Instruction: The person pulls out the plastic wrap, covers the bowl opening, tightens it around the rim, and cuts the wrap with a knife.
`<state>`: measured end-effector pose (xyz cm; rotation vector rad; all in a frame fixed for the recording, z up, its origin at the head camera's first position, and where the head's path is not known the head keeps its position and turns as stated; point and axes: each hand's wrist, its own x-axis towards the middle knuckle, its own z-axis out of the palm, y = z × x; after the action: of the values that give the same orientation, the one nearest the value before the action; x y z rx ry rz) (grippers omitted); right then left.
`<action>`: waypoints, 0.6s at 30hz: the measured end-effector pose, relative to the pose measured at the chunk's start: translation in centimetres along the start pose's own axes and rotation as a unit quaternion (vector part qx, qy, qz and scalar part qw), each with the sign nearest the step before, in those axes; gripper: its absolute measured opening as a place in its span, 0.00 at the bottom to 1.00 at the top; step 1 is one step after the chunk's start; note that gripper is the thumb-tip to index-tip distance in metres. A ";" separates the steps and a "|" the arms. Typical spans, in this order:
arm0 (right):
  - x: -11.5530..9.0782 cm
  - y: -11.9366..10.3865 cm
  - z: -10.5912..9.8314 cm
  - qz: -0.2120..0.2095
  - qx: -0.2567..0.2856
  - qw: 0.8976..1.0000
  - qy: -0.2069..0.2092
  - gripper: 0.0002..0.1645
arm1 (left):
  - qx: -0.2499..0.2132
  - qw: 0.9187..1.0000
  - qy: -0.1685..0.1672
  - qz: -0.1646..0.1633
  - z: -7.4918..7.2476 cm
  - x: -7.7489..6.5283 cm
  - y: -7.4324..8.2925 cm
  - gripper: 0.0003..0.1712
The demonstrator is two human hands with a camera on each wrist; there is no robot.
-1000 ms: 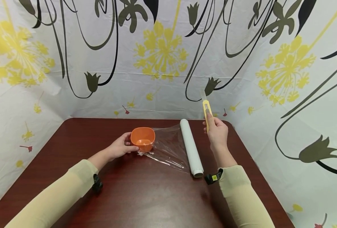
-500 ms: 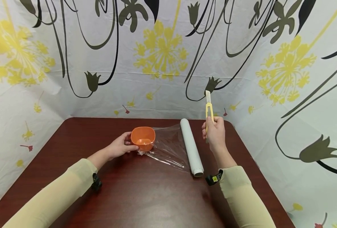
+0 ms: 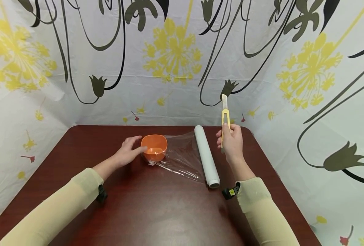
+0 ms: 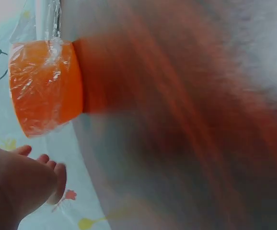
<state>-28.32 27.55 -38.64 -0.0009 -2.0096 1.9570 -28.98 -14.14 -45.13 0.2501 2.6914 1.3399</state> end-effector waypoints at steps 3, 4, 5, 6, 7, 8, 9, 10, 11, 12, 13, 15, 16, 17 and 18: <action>0.0 0.1 0.0 0.003 -0.004 1.000 -0.004 0.18 | 0.009 0.999 0.019 0.037 -0.3 0.5 1.4 0.43; 0.0 0.1 -0.1 0.004 -0.011 1.000 -0.006 0.19 | 0.014 0.998 0.023 0.048 -0.4 0.9 2.0 0.41; 0.0 0.2 -0.1 0.005 -0.019 1.000 -0.008 0.19 | 0.022 0.998 0.026 0.061 -0.5 1.3 2.6 0.40; 0.0 0.2 -0.1 0.006 -0.026 1.000 -0.012 0.20 | 0.031 0.997 0.027 0.072 -0.6 1.7 3.4 0.38; 0.0 0.2 0.0 0.008 -0.032 0.999 -0.016 0.20 | 0.038 0.995 0.026 0.083 -0.7 2.2 4.2 0.37; 0.0 0.2 0.0 0.009 -0.039 0.999 -0.021 0.20 | 0.046 0.994 0.024 0.092 -0.8 2.7 5.0 0.36; 0.1 0.2 0.1 0.011 -0.044 0.999 -0.025 0.20 | 0.054 0.993 0.022 0.098 -0.9 3.4 5.8 0.34; 0.1 0.2 0.2 0.013 -0.047 0.998 -0.029 0.20 | 0.056 0.993 0.017 0.102 -0.8 3.9 6.7 0.33; 0.2 0.3 0.2 0.016 -0.042 0.998 -0.032 0.20 | 0.060 0.992 0.009 0.108 -0.8 4.5 7.7 0.32; 0.3 0.3 0.3 0.020 -0.041 0.998 -0.035 0.20 | 0.063 0.992 0.001 0.113 -0.6 5.1 8.6 0.30; 0.4 0.4 0.3 0.023 -0.039 0.998 -0.038 0.21 | 0.067 0.991 -0.006 0.116 -0.4 5.8 9.5 0.29; 0.4 0.5 0.5 0.032 -0.045 0.998 -0.040 0.25 | 0.070 0.990 -0.022 0.119 0.2 6.9 11.1 0.27; 0.5 0.6 0.6 0.036 -0.049 0.997 -0.041 0.27 | 0.067 0.990 -0.033 0.120 0.6 7.5 11.8 0.27; 0.5 0.7 0.6 0.042 -0.054 0.997 -0.041 0.29 | 0.070 0.989 -0.041 0.121 1.1 8.0 12.5 0.26; 0.4 0.8 0.7 0.047 -0.063 0.996 -0.041 0.30 | 0.070 0.989 -0.049 0.119 1.5 8.5 13.1 0.26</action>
<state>-29.10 26.98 -39.31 -0.0475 -2.2209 1.9119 -35.82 -3.45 -35.91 0.6520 2.7425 1.1588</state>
